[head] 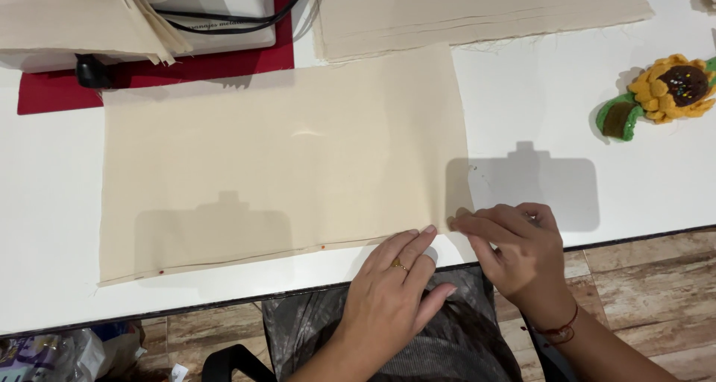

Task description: Folding the edges of fabric pieces and securing them with pins on a work table

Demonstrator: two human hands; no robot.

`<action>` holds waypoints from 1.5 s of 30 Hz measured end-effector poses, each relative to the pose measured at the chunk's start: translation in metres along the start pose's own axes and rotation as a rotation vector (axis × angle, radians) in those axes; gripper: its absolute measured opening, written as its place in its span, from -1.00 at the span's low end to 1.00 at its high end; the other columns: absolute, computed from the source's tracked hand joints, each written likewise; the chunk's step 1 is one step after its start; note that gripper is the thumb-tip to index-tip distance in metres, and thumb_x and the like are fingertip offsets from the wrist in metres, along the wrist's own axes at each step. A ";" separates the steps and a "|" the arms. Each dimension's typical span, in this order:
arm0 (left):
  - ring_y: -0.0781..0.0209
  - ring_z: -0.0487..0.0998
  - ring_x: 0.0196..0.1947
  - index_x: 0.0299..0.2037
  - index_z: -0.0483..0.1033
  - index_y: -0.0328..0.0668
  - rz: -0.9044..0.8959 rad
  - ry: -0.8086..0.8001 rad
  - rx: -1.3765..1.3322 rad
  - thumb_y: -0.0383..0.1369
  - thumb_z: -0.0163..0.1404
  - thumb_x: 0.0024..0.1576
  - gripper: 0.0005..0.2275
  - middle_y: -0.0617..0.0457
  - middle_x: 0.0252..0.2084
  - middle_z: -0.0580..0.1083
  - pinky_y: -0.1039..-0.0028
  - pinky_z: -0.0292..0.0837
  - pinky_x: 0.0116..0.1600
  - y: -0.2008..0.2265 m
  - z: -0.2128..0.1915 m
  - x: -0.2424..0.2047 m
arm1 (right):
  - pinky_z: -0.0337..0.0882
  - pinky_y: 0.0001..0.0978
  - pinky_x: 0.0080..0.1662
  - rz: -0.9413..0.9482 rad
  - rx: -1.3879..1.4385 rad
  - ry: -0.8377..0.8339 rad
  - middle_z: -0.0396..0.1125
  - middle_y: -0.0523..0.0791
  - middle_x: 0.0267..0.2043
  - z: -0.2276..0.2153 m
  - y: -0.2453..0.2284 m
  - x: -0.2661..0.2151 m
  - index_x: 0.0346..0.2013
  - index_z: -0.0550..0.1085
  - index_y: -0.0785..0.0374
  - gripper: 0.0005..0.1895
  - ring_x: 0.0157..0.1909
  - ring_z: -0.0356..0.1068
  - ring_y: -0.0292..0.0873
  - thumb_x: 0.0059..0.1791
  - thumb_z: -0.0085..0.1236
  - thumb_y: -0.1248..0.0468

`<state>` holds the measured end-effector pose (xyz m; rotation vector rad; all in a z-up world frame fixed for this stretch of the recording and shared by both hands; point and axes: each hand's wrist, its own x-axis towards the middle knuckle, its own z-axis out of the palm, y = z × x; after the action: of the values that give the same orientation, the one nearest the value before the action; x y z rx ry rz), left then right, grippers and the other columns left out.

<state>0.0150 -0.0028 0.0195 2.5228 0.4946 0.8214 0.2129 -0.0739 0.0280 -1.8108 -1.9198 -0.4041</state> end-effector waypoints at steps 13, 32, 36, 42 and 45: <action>-0.11 0.47 0.15 -0.21 0.44 -0.35 0.006 0.024 0.010 -0.24 0.15 0.22 -0.72 -0.21 0.22 0.49 0.20 0.40 0.25 -0.001 0.000 -0.003 | 0.20 -0.33 0.01 0.048 0.042 0.003 0.51 -0.38 -0.20 0.004 -0.001 -0.002 -0.21 0.60 -0.09 -0.79 -0.21 0.45 -0.41 0.04 0.19 0.38; -0.01 0.45 0.25 -0.32 0.45 -0.27 -0.007 0.016 -0.021 -0.18 0.11 0.23 -0.72 -0.13 0.23 0.50 0.29 0.34 0.31 -0.003 0.003 -0.006 | 0.19 -0.33 0.08 0.069 0.158 0.030 0.53 -0.33 -0.27 0.014 -0.005 -0.005 -0.17 0.61 -0.02 -0.86 -0.19 0.49 -0.32 0.00 0.28 0.30; -0.08 0.44 0.23 -0.31 0.43 -0.31 0.019 0.000 -0.030 -0.23 0.16 0.21 -0.72 -0.21 0.25 0.48 0.24 0.39 0.29 -0.002 -0.003 -0.004 | 0.14 -0.30 0.14 0.128 0.226 -0.032 0.57 -0.33 -0.25 0.001 -0.002 -0.009 -0.03 0.60 0.02 -0.76 -0.26 0.47 -0.36 -0.01 0.26 0.26; -0.11 0.53 0.03 -0.17 0.47 -0.41 0.080 0.097 0.037 -0.34 0.15 0.26 -0.78 -0.19 -0.09 0.48 0.21 0.48 0.25 -0.001 -0.004 -0.004 | 0.11 -0.19 0.33 0.097 0.053 -0.089 0.53 -0.37 0.00 -0.013 0.006 -0.021 -0.10 0.57 -0.11 -0.75 0.09 0.50 -0.17 -0.03 0.28 0.30; -0.11 0.53 -0.01 -0.16 0.46 -0.40 0.080 0.094 0.045 -0.35 0.12 0.27 -0.80 -0.18 -0.10 0.47 0.22 0.49 0.22 -0.001 -0.005 -0.002 | 0.12 -0.16 0.35 0.055 0.032 -0.076 0.51 -0.35 0.05 -0.012 0.008 -0.025 -0.08 0.61 -0.14 -0.75 0.09 0.50 -0.14 -0.02 0.27 0.27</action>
<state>0.0097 -0.0014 0.0218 2.5686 0.4497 0.9732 0.2234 -0.1010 0.0246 -1.8788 -1.9106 -0.2878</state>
